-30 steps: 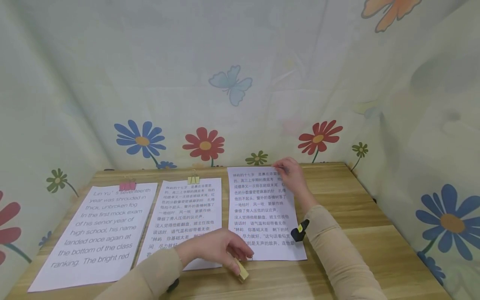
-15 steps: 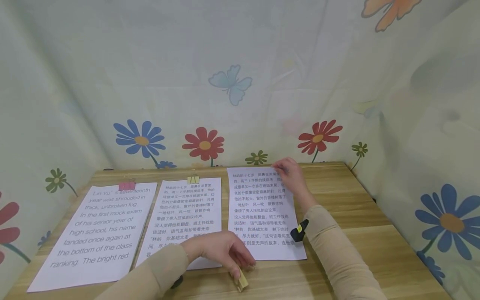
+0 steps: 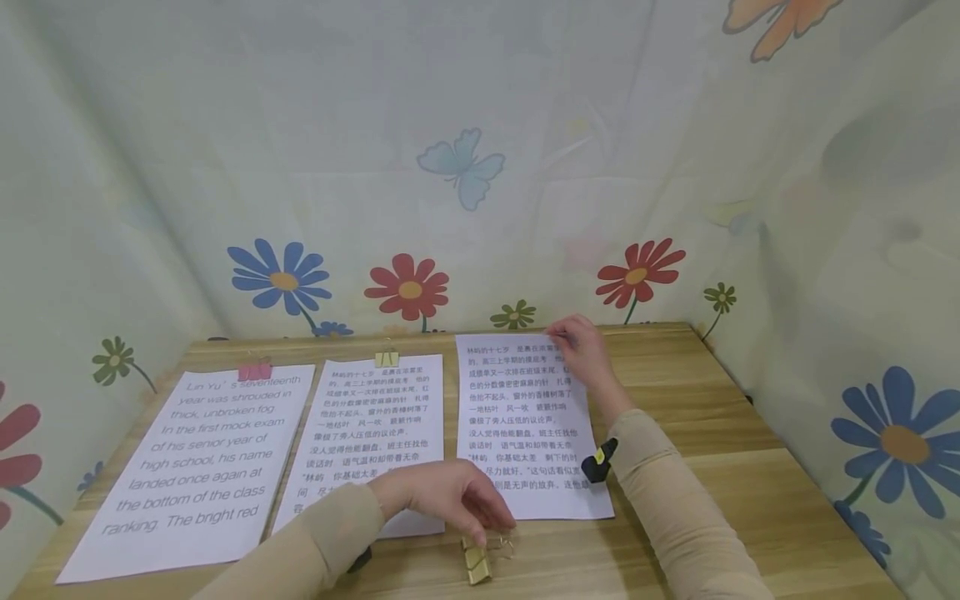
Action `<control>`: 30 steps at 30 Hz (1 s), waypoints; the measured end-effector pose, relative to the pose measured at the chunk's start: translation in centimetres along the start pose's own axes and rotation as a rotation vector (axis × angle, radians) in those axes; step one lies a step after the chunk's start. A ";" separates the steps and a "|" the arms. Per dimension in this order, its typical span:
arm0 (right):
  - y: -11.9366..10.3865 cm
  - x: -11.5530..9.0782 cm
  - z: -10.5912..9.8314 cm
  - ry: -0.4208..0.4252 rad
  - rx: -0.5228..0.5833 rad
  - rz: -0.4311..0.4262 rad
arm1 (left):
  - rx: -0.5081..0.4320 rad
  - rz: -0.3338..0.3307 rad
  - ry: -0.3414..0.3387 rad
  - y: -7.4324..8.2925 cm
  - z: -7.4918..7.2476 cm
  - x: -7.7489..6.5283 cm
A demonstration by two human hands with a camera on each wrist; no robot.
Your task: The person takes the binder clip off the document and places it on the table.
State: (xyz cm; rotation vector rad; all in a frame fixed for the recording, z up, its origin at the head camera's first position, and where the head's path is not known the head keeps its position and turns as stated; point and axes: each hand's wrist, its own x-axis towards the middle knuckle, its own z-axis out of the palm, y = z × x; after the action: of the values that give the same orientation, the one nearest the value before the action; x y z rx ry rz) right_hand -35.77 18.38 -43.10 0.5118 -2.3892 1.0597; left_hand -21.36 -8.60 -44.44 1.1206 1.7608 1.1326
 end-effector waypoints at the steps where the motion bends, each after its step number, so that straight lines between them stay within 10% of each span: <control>1: 0.0 0.0 0.0 0.000 -0.003 0.000 | 0.005 0.007 0.011 0.1 -0.1 -0.1; 30: 3.0 0.5 -3.0 -0.080 -0.034 0.030 | 0.105 0.157 0.347 0.0 -3.1 -3.6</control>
State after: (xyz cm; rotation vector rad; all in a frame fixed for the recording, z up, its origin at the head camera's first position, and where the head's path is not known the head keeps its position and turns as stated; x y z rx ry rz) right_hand -36.89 22.56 -42.81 0.5172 -2.4872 1.0280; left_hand -22.92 -12.83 -42.95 1.1958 2.0440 1.4115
